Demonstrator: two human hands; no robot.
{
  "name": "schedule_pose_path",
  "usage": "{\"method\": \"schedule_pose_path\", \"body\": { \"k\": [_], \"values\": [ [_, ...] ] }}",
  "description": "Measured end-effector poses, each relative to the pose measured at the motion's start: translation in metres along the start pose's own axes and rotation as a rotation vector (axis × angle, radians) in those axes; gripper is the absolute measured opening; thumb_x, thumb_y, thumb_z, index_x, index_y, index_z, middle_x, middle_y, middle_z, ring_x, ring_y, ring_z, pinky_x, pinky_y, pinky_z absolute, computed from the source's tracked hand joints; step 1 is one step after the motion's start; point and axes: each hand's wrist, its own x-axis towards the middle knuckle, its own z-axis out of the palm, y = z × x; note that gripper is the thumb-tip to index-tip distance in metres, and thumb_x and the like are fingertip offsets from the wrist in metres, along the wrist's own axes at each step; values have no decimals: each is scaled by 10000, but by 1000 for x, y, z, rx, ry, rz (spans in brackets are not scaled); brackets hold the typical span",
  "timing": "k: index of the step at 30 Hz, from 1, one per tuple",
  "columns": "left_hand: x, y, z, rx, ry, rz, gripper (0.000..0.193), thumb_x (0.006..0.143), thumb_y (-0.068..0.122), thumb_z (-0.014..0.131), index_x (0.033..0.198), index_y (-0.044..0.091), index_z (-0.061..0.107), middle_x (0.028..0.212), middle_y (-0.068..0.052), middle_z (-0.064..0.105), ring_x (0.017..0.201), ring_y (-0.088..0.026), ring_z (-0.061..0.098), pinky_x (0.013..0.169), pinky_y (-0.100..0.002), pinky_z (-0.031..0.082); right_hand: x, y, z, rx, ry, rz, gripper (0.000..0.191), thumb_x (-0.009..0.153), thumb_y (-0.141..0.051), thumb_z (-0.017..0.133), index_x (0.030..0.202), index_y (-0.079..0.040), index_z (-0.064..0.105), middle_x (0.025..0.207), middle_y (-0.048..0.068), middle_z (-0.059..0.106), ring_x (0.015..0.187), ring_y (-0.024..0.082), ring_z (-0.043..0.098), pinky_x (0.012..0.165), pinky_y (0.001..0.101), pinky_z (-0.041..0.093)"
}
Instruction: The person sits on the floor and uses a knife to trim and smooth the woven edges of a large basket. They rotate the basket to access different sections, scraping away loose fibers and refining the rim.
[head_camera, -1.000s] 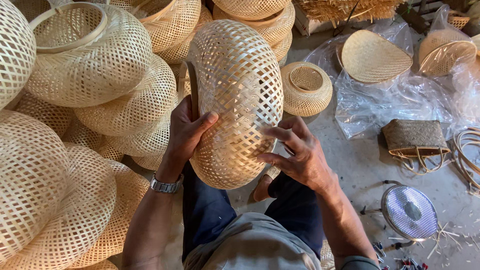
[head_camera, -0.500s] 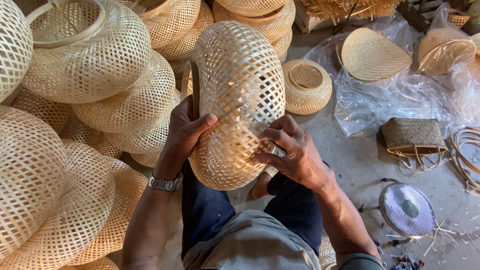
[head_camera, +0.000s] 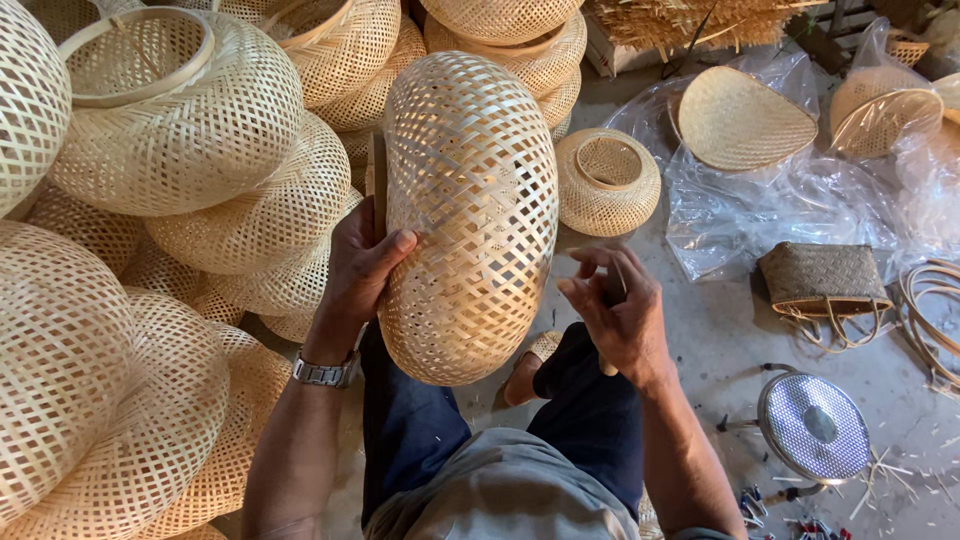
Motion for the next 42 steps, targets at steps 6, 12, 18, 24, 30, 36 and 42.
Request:
{"method": "schedule_pose_path", "body": {
  "k": [6,12,18,24,30,36,42],
  "values": [
    [-1,6,-1,24,15,12,667,852,375,836,1289,-59,578,1158,-107,702,994,-146,680,878,-314,581,-9,-2,10,13,-47,17,390,1008,-226,629,1307,24,617,952,70,563,685,103,490,612,263,430],
    [-5,15,4,28,10,42,632,892,379,814,1299,-50,593,1164,-109,710,992,-146,681,868,-314,583,-16,20,15,94,-59,138,487,1067,-389,531,1326,14,618,865,32,568,680,80,510,605,243,443],
    [-5,11,3,16,15,82,627,906,394,802,1310,-35,586,1205,-90,700,1047,-141,670,911,-314,568,-50,74,40,840,-82,634,523,1034,-424,498,1222,53,604,774,1,532,459,39,338,369,213,244],
    [-2,-14,-3,-30,65,154,502,1002,321,761,1321,-36,610,1245,-70,693,1091,-124,629,974,-310,531,-87,114,63,989,-56,825,459,1071,-337,503,1218,87,601,818,11,561,522,47,395,417,212,294],
    [0,-34,-5,-84,74,184,502,996,285,753,1364,-13,586,1283,-59,673,1132,-124,610,1010,-324,513,-96,113,66,911,-91,771,399,1062,-271,453,1227,54,616,741,29,530,494,83,430,407,246,333],
    [-9,-42,1,-72,51,202,551,997,328,756,1391,-10,573,1317,-67,658,1171,-137,601,1039,-332,505,-78,95,47,732,-1,569,384,1081,-250,528,1271,67,631,664,-11,460,446,28,359,389,217,246],
    [-20,-52,-5,61,90,169,602,1000,427,700,1384,-18,568,1298,-96,659,1165,-173,611,1017,-354,518,-58,67,44,370,102,419,464,981,-261,675,1362,-1,624,875,-62,562,592,7,466,491,199,352]
  ]
}}
